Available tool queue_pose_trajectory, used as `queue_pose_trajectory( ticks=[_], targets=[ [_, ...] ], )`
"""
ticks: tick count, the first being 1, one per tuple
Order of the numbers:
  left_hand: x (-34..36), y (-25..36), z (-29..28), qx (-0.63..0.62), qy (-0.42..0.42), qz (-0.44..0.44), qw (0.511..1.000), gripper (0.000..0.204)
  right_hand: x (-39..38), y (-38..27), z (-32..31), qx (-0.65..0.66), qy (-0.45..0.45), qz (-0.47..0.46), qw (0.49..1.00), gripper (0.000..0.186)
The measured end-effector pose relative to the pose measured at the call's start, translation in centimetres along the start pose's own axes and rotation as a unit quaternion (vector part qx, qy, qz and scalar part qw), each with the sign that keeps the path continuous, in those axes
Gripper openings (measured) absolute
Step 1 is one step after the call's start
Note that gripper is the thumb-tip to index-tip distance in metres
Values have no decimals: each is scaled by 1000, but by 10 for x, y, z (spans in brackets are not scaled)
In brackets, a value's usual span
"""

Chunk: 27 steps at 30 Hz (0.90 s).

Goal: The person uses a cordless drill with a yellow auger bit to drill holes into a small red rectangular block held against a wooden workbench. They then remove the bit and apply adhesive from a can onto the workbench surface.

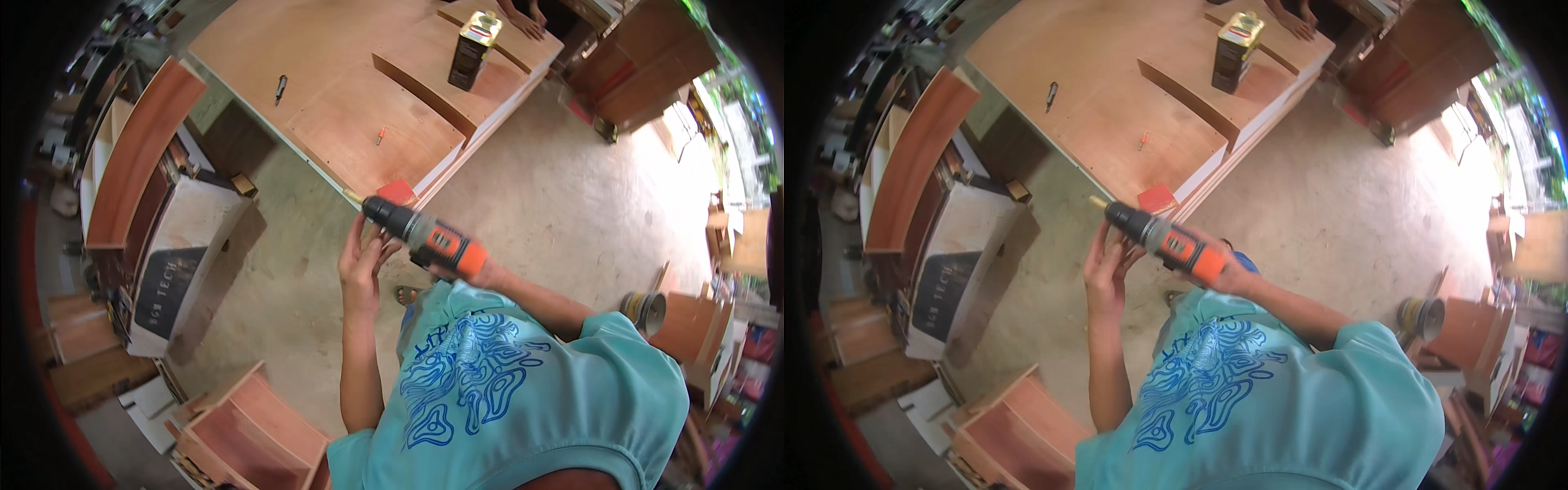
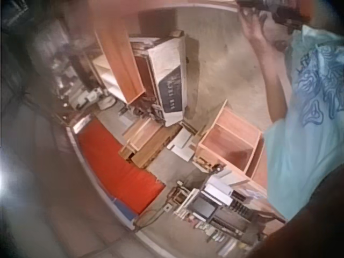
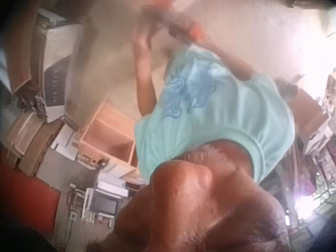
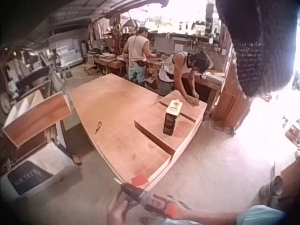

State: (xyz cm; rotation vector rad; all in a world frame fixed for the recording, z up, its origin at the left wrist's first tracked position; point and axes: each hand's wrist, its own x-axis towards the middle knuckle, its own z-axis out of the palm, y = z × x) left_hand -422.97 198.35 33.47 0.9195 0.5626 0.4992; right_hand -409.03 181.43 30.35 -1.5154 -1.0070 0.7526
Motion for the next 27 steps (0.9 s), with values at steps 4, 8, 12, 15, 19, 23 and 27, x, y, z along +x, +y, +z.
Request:
queue_pose_trajectory(
  ticks=[4, 8, 12, 15, 19, 23, 27],
  targets=[
    [80, -47, -44, 234, -34, -44, 971, 46, 0, 30, -22, 196, 202, 151, 948, 42],
    [131, -86, -79, 599, -12, -27, 800, 30, 2, 71, -41, 465, 295, 151, 821, 34],
    [170, -126, -118, 685, -89, 99, 717, 39, -27, 113, -37, 552, 417, 215, 689, 42],
    [192, -141, -116, 699, -151, 131, 687, 52, -60, 133, -23, 623, 456, 217, 597, 42],
    [217, -153, -109, 757, -201, 101, 613, 63, -93, 140, 17, 615, 555, 179, 531, 39],
    [225, -152, -103, 767, -243, 74, 589, 64, -100, 122, 66, 592, 621, 132, 496, 36],
    [239, -151, -103, 724, -280, 53, 628, 51, -96, 114, 130, 560, 658, 89, 496, 38]
  ],
)
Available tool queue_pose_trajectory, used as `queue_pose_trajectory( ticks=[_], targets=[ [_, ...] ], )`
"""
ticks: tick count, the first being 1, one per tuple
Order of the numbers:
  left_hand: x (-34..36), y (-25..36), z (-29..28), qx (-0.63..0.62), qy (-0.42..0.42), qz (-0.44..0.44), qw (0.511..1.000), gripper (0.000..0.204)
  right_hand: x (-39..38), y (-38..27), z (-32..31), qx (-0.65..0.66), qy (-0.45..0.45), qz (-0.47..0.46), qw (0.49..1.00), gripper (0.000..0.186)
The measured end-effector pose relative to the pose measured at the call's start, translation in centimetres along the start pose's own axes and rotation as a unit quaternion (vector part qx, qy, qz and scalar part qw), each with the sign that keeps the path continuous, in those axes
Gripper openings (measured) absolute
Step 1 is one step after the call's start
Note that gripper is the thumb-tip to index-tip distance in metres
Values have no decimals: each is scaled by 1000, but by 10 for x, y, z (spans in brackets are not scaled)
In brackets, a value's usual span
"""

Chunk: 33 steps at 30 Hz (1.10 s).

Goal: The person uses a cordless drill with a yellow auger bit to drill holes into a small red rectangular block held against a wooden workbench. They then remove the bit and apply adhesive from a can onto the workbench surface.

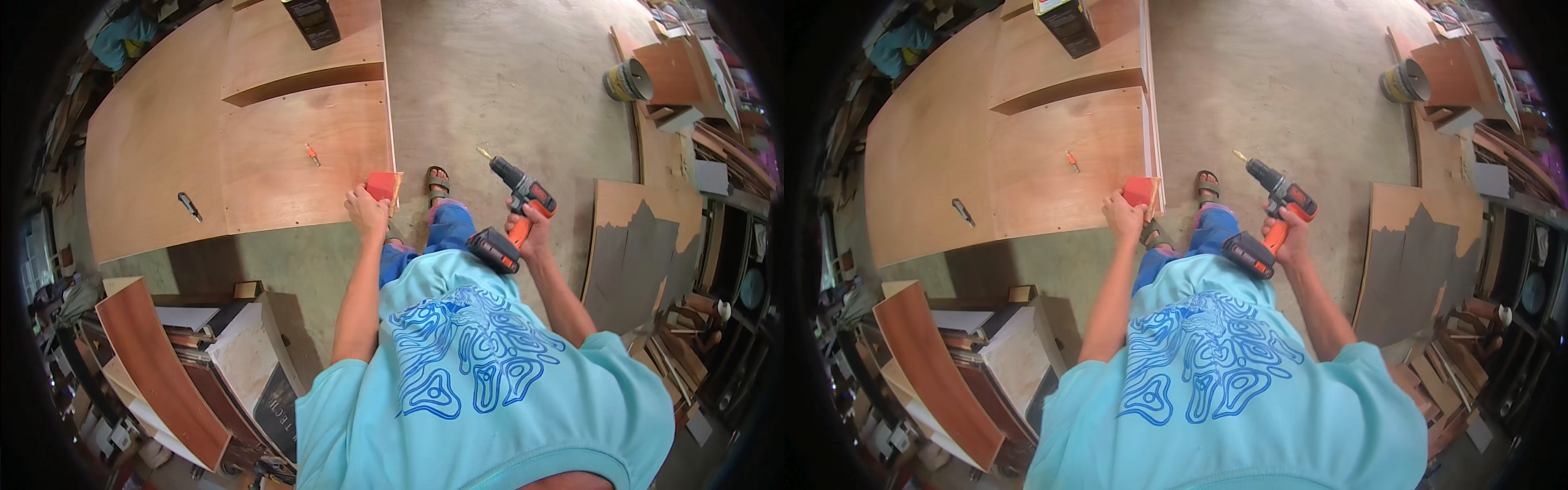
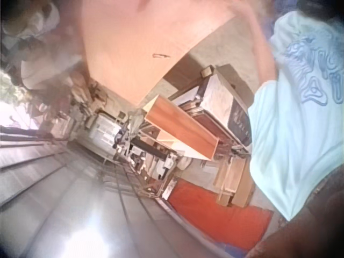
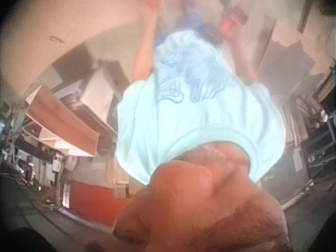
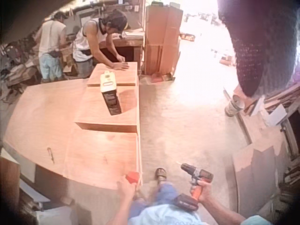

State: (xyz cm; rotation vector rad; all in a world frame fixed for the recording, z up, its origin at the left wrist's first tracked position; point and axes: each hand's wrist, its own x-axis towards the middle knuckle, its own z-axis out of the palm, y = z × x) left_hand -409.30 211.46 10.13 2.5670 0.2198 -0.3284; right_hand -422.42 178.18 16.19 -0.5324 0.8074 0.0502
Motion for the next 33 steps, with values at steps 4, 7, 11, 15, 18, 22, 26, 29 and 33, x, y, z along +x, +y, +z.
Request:
queue_pose_trajectory(
  ticks=[4, 7, 11, 15, 18, 22, 26, 29, 33],
  targets=[
    [-3, 2, 0, -438, -243, -71, 863, 32, -49, 60, -3, 7, 24, -61, 998, 41],
    [-22, 18, -25, -496, -333, -65, 799, 29, -71, 96, -9, 56, 35, -64, 996, 41],
    [-8, -1, -23, -489, -281, -55, 824, 40, -84, 108, -11, 94, 6, -77, 993, 40],
    [25, -43, -7, -474, -258, -39, 841, 43, -84, 112, -16, 84, -39, -52, 994, 41],
    [32, -58, -7, -444, -273, -33, 852, 39, -67, 120, -8, 69, -65, 12, 995, 41],
    [36, -74, -9, -371, -258, -46, 891, 31, -32, 145, 0, 61, -63, 63, 994, 40],
    [26, -90, -10, -401, -241, -76, 881, 24, -10, 163, 15, 89, -70, 107, 988, 31],
    [19, -91, -7, -404, -223, -75, 884, 24, -1, 175, 20, 93, -40, 138, 985, 31],
    [17, -84, -12, -373, -222, -93, 896, 27, 2, 181, 23, 99, -35, 147, 984, 26]
  ],
)
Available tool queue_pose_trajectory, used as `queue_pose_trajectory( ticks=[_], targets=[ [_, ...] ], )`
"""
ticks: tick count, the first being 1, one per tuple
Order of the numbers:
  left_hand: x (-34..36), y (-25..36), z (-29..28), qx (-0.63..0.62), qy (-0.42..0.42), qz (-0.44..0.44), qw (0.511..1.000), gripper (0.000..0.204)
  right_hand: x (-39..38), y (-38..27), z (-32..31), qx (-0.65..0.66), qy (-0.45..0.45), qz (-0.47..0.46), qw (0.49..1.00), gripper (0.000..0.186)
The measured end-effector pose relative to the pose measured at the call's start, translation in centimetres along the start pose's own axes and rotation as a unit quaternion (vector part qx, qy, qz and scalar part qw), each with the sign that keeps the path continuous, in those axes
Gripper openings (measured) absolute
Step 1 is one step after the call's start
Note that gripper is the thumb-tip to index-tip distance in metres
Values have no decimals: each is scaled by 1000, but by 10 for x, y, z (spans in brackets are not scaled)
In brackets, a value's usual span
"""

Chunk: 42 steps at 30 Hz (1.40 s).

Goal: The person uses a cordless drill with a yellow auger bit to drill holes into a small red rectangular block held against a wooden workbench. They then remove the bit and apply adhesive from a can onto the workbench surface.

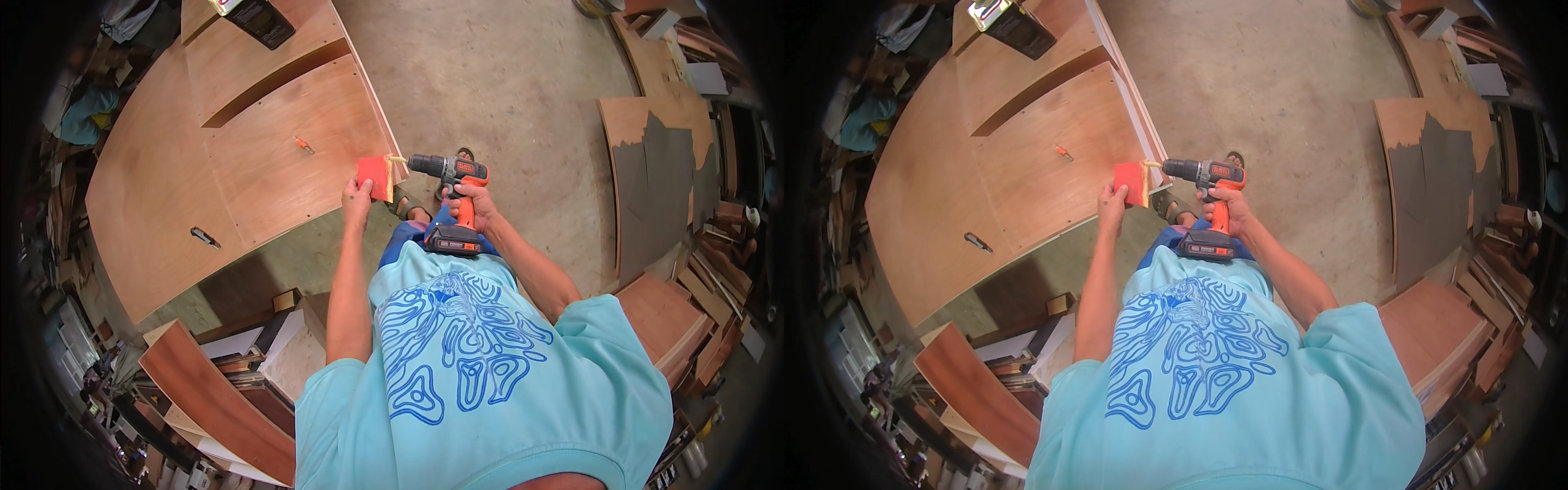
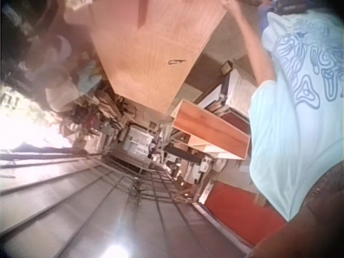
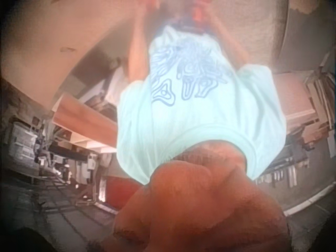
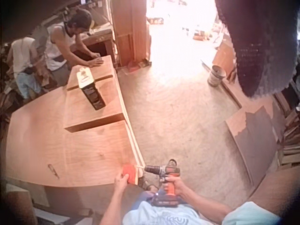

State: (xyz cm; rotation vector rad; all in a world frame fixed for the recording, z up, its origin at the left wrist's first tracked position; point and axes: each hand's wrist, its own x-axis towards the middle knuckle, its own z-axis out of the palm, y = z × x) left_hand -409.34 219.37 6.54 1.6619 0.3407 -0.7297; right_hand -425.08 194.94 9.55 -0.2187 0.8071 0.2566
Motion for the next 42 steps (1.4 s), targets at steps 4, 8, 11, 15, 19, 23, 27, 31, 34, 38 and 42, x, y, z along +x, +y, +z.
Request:
queue_pose_trajectory(
  ticks=[4, 8, 11, 15, 19, 23, 27, 31, 34, 38, 42],
  targets=[
    [5, -4, -5, 12, 1, -8, 1000, 30, 0, -1, 4, -17, 2, -4, 1000, 26],
    [15, -6, -8, 28, -12, -3, 1000, 31, 4, 0, 4, -21, 21, -1, 1000, 27],
    [24, -28, -10, 35, 14, 19, 999, 31, 9, 3, 5, -23, 26, 2, 999, 24],
    [29, -34, -9, 67, 32, 16, 997, 31, 15, 3, 1, -23, 40, 14, 999, 21],
    [27, -27, -6, 49, 36, -2, 998, 30, 15, -3, 7, -54, 43, 9, 998, 21],
    [13, -19, -7, -100, -22, 6, 995, 24, -4, 1, 29, -101, 71, -38, 992, 21],
    [-23, 22, -18, -233, -44, -2, 971, 18, -10, 0, 16, -42, 17, -78, 996, 27],
    [-26, 20, -31, -121, -59, 4, 991, 17, -6, -15, -8, 76, -102, -1, 992, 28],
    [-15, 10, -25, -118, -68, 14, 991, 18, -12, -16, 14, 9, -71, -30, 997, 31],
    [-4, 7, -13, -77, -49, 28, 995, 20, -9, -20, 34, -59, -43, -23, 997, 33],
    [11, 7, -10, -55, 11, 42, 998, 20, -2, -23, 31, -67, -44, 8, 997, 34]
  ],
)
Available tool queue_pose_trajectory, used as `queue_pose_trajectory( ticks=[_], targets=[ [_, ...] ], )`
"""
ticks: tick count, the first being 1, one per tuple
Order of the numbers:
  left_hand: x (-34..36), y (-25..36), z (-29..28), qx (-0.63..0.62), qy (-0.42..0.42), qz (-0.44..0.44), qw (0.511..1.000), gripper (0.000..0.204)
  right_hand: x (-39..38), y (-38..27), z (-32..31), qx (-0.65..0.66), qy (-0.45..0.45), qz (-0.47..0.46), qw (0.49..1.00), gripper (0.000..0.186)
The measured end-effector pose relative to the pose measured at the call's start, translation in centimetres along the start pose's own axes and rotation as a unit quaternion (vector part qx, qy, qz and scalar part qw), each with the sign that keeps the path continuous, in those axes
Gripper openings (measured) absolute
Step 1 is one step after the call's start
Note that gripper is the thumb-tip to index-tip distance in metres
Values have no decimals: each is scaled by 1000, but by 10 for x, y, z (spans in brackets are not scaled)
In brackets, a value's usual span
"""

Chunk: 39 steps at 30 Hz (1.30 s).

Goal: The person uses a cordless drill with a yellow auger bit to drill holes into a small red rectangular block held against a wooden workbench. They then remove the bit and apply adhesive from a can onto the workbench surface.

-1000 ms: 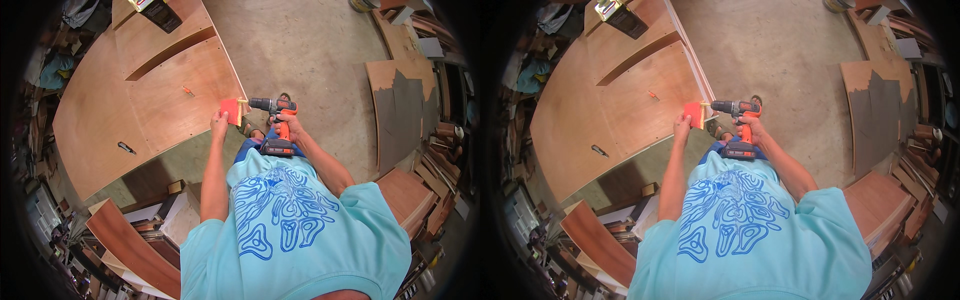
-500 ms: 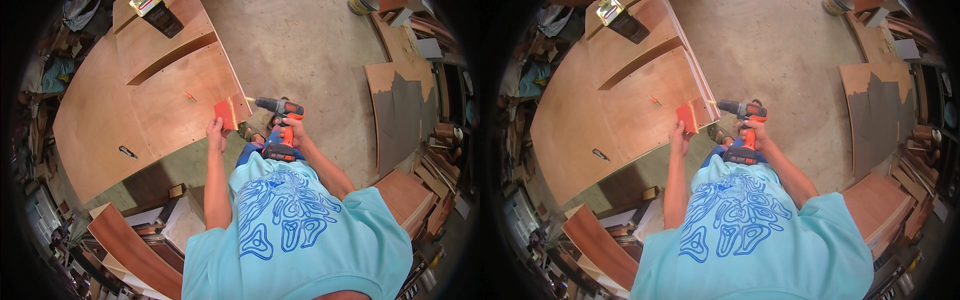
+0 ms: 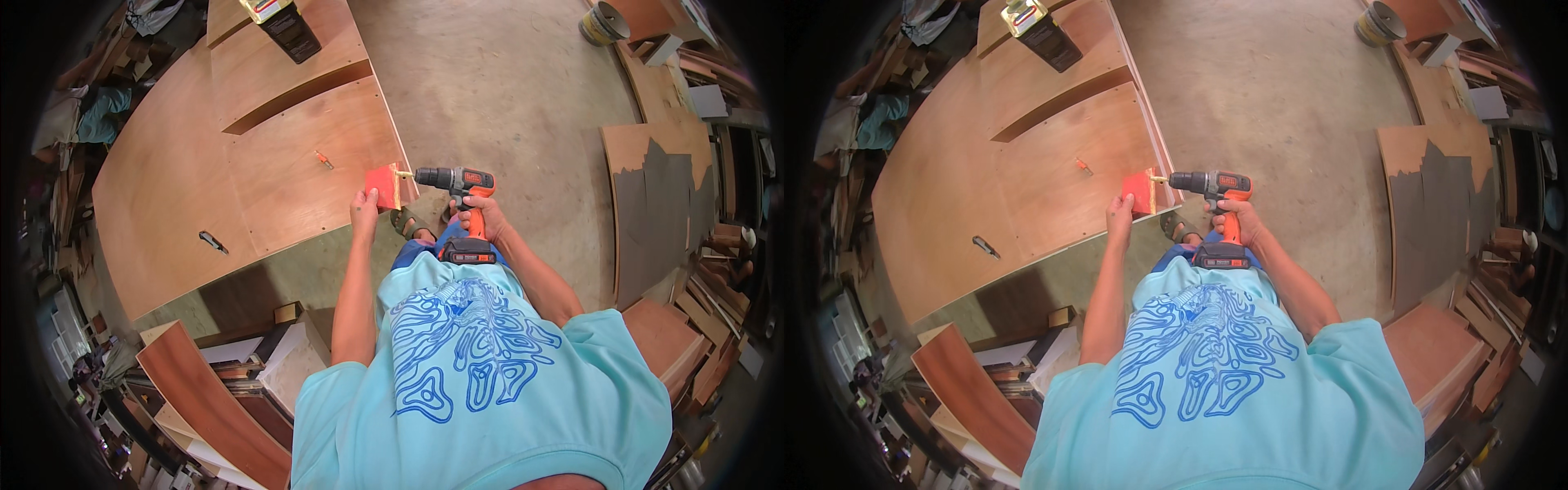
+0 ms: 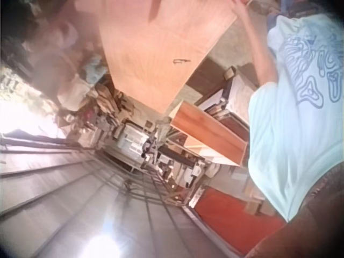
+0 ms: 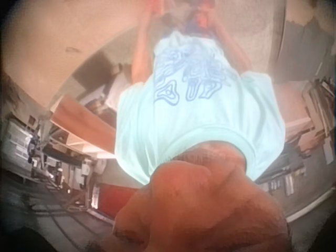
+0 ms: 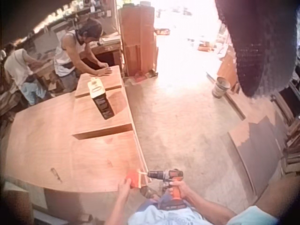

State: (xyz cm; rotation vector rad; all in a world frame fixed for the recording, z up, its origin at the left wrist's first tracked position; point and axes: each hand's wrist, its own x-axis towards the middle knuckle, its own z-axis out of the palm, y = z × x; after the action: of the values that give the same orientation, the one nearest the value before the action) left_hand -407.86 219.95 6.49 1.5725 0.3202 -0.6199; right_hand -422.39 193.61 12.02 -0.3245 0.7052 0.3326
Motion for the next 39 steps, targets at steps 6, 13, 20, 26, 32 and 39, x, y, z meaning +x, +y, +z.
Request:
queue_pose_trajectory(
  ticks=[6, 13, 20, 26, 32, 39],
  targets=[
    [8, 12, 5, -15, 31, -1, 999, 20, -4, 4, 3, -18, 15, -13, 1000, 34],
    [-2, 9, 14, -37, 23, 4, 999, 21, -4, -1, 4, 13, 3, -11, 1000, 38],
    [16, -12, 9, 2, 59, -1, 998, 24, -6, 0, 7, -59, 56, 28, 996, 33],
    [22, -21, 8, 21, 56, -3, 998, 24, -3, 10, 5, -91, 66, 55, 992, 32],
    [29, -30, 7, -27, 50, -9, 998, 22, -1, 12, 7, -117, 74, 58, 989, 31],
    [28, -39, 9, 12, 100, 6, 995, 23, -1, 9, 12, -113, 81, 62, 988, 30]
  ],
)
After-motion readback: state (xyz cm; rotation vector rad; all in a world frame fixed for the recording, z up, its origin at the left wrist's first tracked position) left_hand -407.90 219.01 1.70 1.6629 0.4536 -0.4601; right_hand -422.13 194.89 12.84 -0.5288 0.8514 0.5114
